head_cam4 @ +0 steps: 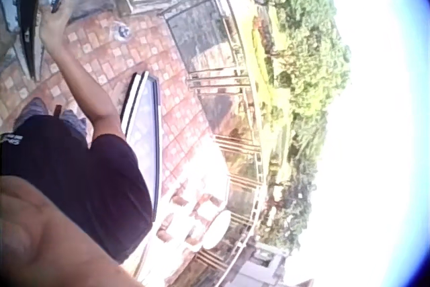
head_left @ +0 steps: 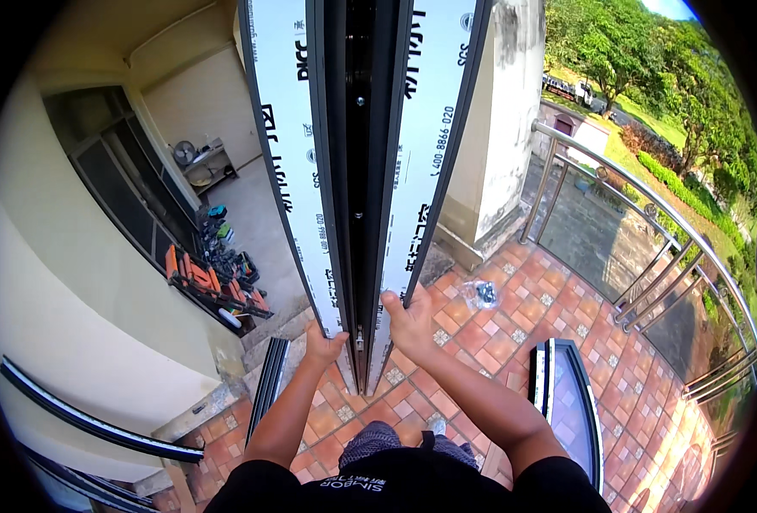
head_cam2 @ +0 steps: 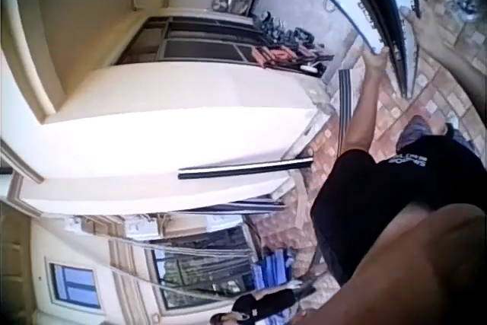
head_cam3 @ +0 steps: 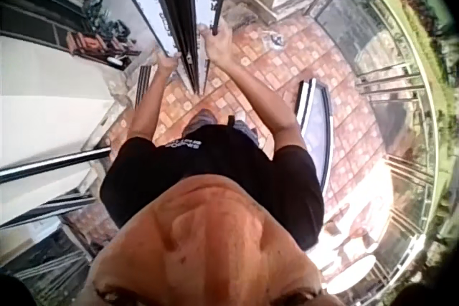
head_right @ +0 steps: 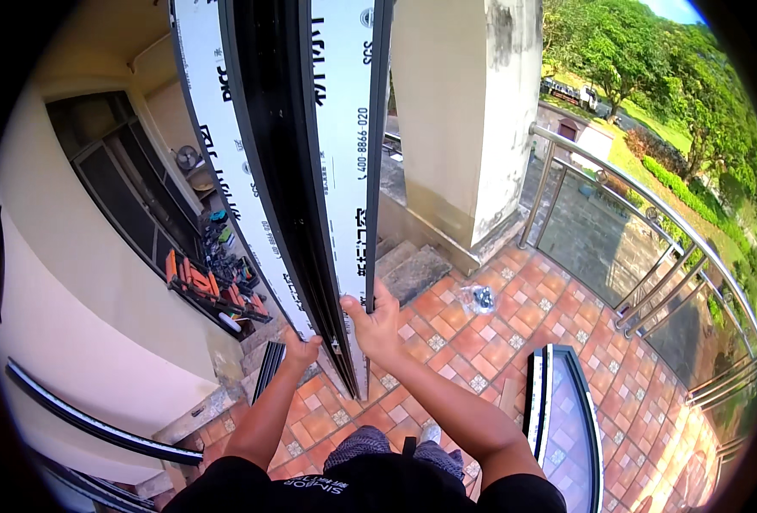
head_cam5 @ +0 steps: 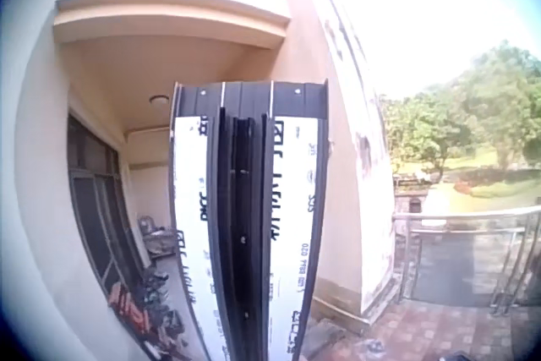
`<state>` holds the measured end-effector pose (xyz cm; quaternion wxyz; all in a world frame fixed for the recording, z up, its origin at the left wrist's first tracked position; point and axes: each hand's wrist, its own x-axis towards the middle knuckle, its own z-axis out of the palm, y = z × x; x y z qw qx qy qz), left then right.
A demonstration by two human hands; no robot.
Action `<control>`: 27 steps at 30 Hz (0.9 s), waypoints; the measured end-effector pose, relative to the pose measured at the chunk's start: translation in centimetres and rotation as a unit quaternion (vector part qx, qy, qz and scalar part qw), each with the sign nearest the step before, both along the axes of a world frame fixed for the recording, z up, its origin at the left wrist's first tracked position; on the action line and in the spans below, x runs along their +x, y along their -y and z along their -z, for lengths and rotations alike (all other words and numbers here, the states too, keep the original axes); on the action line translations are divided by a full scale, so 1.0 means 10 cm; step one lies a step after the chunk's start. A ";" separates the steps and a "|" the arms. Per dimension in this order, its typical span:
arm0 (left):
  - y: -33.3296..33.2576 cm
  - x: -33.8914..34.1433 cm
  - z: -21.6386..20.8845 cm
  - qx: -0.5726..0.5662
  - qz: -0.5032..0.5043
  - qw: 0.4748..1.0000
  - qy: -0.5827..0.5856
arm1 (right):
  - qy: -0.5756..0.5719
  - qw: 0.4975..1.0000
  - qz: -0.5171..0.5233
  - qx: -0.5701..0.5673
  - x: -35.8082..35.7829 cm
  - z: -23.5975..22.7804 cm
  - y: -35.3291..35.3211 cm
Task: The person assembles aluminum window frame components on an outdoor patio, aligning long metal pieces and peeling protective film from the surfaces.
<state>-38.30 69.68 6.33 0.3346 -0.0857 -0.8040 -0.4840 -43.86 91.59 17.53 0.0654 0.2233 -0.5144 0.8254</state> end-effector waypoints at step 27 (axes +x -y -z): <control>-0.49 -1.00 -2.62 0.127 0.226 0.966 -0.007 | -0.546 0.698 0.431 0.166 -1.08 -3.29 -0.78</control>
